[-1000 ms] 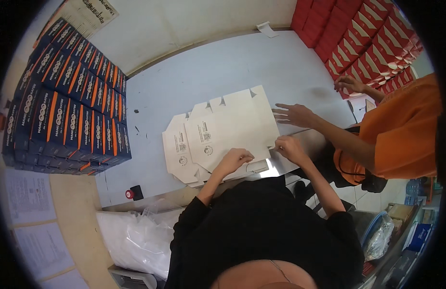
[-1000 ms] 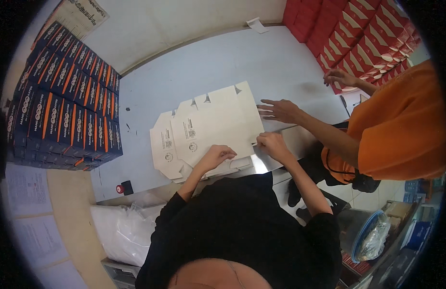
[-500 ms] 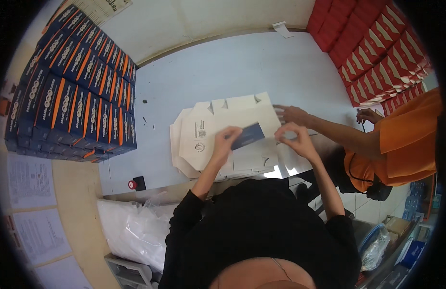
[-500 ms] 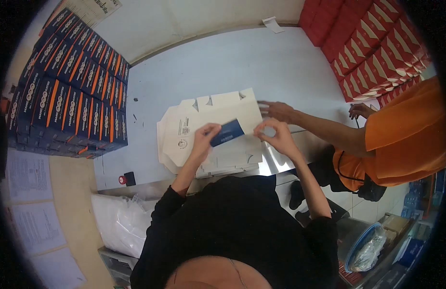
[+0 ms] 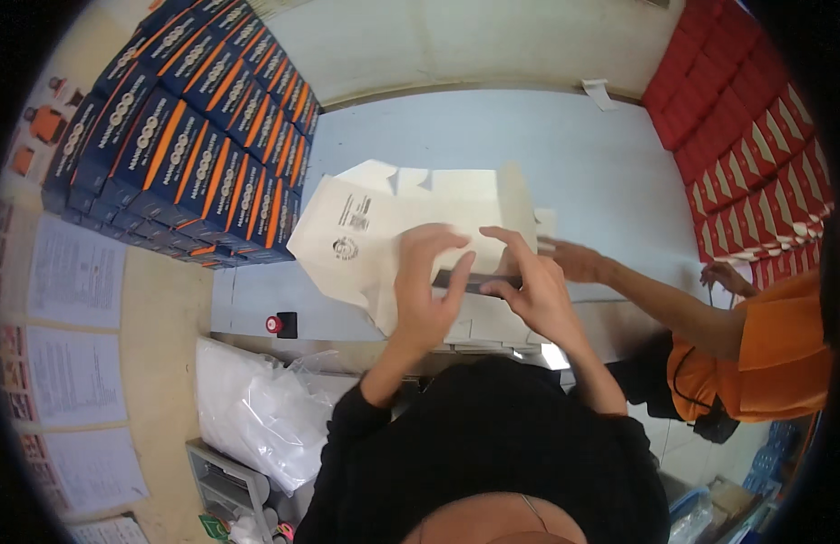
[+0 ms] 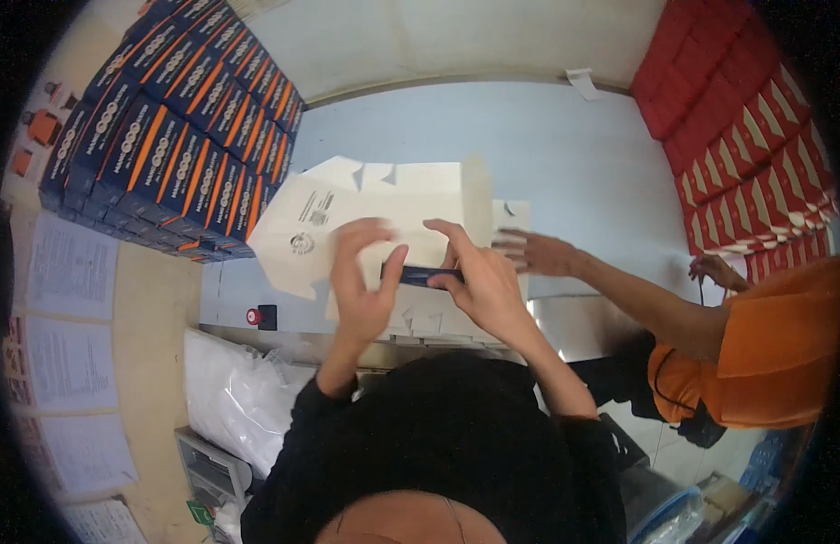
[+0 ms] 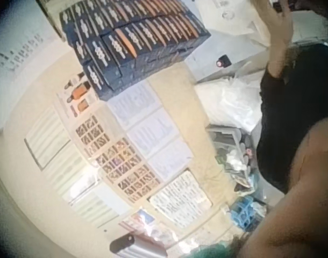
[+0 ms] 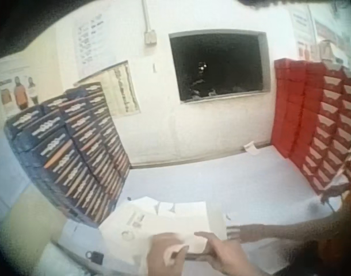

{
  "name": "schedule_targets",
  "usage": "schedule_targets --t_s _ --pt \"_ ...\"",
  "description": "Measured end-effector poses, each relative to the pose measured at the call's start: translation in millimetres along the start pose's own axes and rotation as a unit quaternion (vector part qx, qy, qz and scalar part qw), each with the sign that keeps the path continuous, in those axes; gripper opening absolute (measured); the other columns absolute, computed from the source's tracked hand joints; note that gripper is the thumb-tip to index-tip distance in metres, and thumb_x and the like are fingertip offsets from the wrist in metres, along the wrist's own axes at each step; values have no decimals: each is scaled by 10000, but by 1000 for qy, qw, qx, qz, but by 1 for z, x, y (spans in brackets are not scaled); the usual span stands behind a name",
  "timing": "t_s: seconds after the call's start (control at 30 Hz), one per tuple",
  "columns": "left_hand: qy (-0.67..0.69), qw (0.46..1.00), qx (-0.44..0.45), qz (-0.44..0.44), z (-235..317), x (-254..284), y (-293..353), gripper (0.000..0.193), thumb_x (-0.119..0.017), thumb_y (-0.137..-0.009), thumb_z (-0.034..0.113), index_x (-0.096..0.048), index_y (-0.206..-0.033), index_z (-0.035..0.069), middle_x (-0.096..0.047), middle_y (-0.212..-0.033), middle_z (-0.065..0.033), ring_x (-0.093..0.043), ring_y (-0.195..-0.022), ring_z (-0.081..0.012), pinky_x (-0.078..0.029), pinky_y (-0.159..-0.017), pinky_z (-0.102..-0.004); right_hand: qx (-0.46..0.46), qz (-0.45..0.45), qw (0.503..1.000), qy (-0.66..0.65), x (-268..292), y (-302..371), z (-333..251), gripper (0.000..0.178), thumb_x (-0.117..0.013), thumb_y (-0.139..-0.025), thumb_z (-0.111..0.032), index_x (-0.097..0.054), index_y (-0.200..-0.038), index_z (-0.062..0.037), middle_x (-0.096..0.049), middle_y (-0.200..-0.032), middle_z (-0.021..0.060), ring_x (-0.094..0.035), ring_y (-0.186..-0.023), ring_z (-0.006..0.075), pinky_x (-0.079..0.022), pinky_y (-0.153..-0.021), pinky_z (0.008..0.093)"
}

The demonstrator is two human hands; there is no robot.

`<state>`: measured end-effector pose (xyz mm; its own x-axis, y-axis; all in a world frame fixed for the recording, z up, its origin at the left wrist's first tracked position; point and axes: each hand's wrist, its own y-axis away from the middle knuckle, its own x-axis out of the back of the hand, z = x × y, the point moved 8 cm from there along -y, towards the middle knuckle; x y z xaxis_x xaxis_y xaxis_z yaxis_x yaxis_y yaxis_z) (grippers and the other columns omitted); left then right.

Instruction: The person assembles multiple cardboard food boxes by folding the flaps and interlocking the tabs, then stacks the completed boxes into a large pile on a table.

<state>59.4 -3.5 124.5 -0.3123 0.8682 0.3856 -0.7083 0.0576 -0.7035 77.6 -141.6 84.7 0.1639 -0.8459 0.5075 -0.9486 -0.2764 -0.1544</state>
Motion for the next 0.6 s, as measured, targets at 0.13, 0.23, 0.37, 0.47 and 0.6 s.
schedule_targets --t_s 0.13,0.23,0.37,0.47,0.6 --pt "13 962 63 267 -7 16 32 520 -701 -759 7 -416 -1191 -36 -502 -1090 -108 -516 -996 -215 -433 -903 -335 43 84 985 -146 -25 -3 16 503 -648 -774 31 -394 -1206 -19 -580 -781 82 -582 -691 146 -473 -661 292" --pt "349 875 320 104 -56 -17 53 597 -744 -731 39 -408 -1215 -58 -514 -1148 -135 -538 -986 -197 -477 -852 -302 97 -9 965 -243 -48 -4 -2 518 -670 -751 34 -384 -1180 -6 -550 -964 99 -565 -883 153 -457 -793 299" --pt "225 925 307 1 -65 -7 66 413 -773 -700 72 -589 -1064 4 -613 -933 -68 -575 -897 -148 -482 -727 -255 120 -164 936 -288 -39 -2 -24 1244 -883 -533 -303 -29 -1396 -31 -352 -1245 141 -385 -1183 238 -339 -988 395" --pt "-33 997 64 6 -32 9 48 474 -789 -645 56 -617 -1087 35 -600 -861 -65 -583 -845 -190 -477 -707 -299 108 62 906 -405 -2 -2 -17 1080 -883 -570 -214 -197 -1372 15 -421 -1266 160 -424 -1185 236 -374 -971 380" --pt "-69 996 -47 18 -14 16 32 629 -810 -594 39 -575 -1178 24 -608 -997 -109 -600 -972 -284 -477 -855 -380 -21 146 917 -371 29 -12 6 396 -773 -698 -35 -613 -1053 41 -653 -987 118 -623 -844 169 -505 -776 288"
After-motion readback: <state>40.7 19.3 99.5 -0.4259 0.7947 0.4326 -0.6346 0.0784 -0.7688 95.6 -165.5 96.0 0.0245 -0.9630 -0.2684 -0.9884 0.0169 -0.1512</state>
